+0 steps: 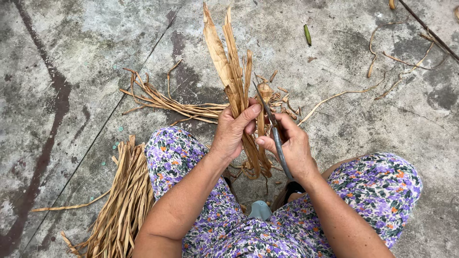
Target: The person sits on a concrete floor with a pile of dried leaf strips beside them. They hold bundles of dried leaves in one hand and use scissors to trim off dark, damaged edge portions, dropping the trimmed waste pieces onto the ground and setting the trimmed leaves aside.
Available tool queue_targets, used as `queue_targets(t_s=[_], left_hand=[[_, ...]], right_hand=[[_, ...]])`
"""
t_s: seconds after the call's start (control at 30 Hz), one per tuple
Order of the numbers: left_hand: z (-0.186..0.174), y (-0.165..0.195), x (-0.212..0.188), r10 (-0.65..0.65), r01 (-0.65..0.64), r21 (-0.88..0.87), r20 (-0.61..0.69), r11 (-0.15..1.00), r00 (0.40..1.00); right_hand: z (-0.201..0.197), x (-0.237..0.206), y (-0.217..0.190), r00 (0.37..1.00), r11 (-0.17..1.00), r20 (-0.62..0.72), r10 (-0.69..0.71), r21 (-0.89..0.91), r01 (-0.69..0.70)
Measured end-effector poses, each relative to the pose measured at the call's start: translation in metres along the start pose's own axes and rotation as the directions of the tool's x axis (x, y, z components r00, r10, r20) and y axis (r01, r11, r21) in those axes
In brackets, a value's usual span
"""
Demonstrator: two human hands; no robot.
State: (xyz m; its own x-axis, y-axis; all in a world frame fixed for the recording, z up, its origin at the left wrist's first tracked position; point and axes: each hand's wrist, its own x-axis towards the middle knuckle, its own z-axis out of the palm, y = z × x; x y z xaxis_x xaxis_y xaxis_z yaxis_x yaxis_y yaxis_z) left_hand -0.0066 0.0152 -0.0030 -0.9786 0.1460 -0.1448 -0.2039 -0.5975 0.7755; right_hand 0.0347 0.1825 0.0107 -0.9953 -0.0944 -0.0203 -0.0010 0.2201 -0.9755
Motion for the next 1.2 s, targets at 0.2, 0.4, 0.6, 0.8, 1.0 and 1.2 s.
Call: queue_targets(t_s=[0.2,0.4,0.6,0.8,1.0,1.2], left_hand=[[0.000,0.002,0.000,-0.003,0.003,-0.004,-0.013,1.000,1.000],[0.001,0.001,-0.001,-0.010,0.009,0.022,0.006,1.000,1.000],[-0.005,-0.008,-0.001,0.010,-0.013,0.112,0.029,0.994,1.000],[-0.002,-0.021,-0.009,0.028,-0.041,0.298,0.049,0.954,0.998],[-0.001,-0.039,-0.017,-0.021,-0.072,0.463,0.192,0.883,0.981],[-0.008,-0.042,-0.013,-0.106,0.058,0.480,0.074,0.875,0.992]], right_hand=[[0.005,-0.001,0.004,0.998,0.999,-0.044,0.037,0.016,-0.036],[0.005,0.000,0.000,0.982,0.962,-0.072,0.177,0.225,-0.157],[0.003,0.005,-0.002,0.996,0.931,-0.084,0.007,0.365,0.025],[-0.001,0.010,0.004,0.984,0.916,-0.170,0.050,0.399,0.022],[-0.011,0.015,0.006,0.961,0.894,-0.272,0.047,0.440,0.081],[-0.014,0.010,-0.003,0.969,0.867,-0.247,0.027,0.489,0.101]])
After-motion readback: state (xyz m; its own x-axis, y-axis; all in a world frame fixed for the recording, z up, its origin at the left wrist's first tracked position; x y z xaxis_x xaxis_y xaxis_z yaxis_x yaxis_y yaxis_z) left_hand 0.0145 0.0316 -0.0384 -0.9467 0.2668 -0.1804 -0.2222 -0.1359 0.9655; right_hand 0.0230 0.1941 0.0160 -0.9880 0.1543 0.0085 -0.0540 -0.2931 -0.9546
